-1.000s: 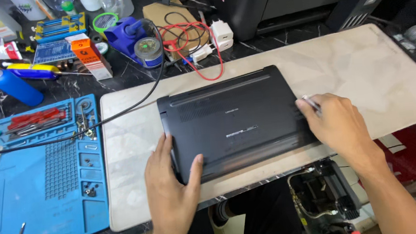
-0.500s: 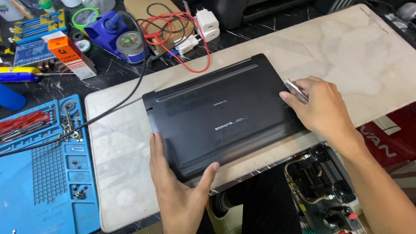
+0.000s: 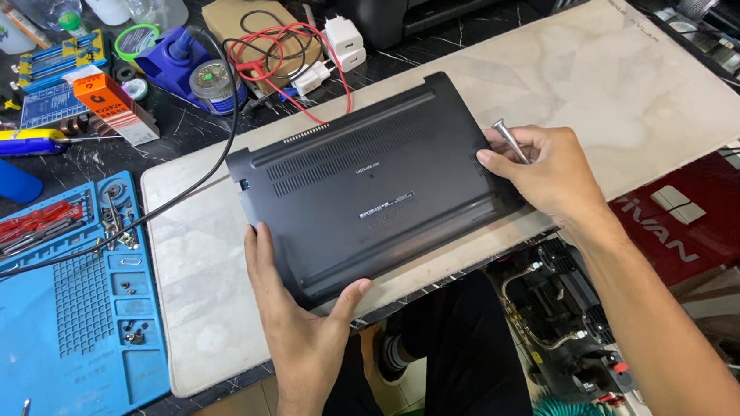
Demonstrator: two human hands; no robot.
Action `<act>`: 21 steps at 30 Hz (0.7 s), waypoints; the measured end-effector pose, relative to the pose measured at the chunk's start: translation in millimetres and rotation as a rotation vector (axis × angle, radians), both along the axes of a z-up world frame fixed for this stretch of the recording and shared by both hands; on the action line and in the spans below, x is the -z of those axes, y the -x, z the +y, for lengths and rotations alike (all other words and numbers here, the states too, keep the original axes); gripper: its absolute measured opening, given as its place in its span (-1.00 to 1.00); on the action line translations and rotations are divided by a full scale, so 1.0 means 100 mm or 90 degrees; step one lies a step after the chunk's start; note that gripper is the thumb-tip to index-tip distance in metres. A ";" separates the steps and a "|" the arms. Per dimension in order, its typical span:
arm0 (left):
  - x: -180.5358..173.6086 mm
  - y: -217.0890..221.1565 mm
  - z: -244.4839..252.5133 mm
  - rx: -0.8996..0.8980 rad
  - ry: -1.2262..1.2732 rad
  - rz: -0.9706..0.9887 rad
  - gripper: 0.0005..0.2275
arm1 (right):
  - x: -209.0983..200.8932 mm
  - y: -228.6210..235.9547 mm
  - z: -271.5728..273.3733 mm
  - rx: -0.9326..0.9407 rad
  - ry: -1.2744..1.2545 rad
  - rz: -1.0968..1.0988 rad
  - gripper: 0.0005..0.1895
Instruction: The person uses a screwdriver to remove screws from the bottom cover of a laptop. They then lift off the cover, disconnect the battery cable, and remove the battery pack from the chassis.
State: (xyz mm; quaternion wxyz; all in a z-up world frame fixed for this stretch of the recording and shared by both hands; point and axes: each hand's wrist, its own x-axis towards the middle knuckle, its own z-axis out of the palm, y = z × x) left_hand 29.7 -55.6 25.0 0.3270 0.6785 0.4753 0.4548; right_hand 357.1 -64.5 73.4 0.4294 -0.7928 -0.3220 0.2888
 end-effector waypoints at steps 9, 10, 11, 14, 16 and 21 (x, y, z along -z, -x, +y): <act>-0.10 -0.04 -0.11 -0.042 -0.238 0.039 0.01 | -0.52 0.09 -0.13 0.066 -0.014 0.052 -0.89; -0.10 -0.07 -0.09 -0.042 -0.238 0.039 0.01 | -0.53 0.03 -0.16 0.066 -0.014 0.053 -0.89; -0.10 -0.10 -0.08 -0.030 -0.281 0.039 -0.01 | -0.54 -0.02 -0.18 0.074 -0.044 0.036 -0.81; -0.04 -0.30 0.05 -0.001 -0.377 0.053 0.00 | -0.64 -0.19 -0.25 0.094 -0.054 0.034 -0.45; -0.02 -0.53 0.14 0.016 -0.429 0.064 0.02 | -0.75 -0.29 -0.35 0.108 -0.034 0.045 -0.24; -0.03 -1.25 0.22 0.032 -0.468 0.166 0.17 | -0.76 -0.67 -0.74 0.118 -0.126 0.220 0.77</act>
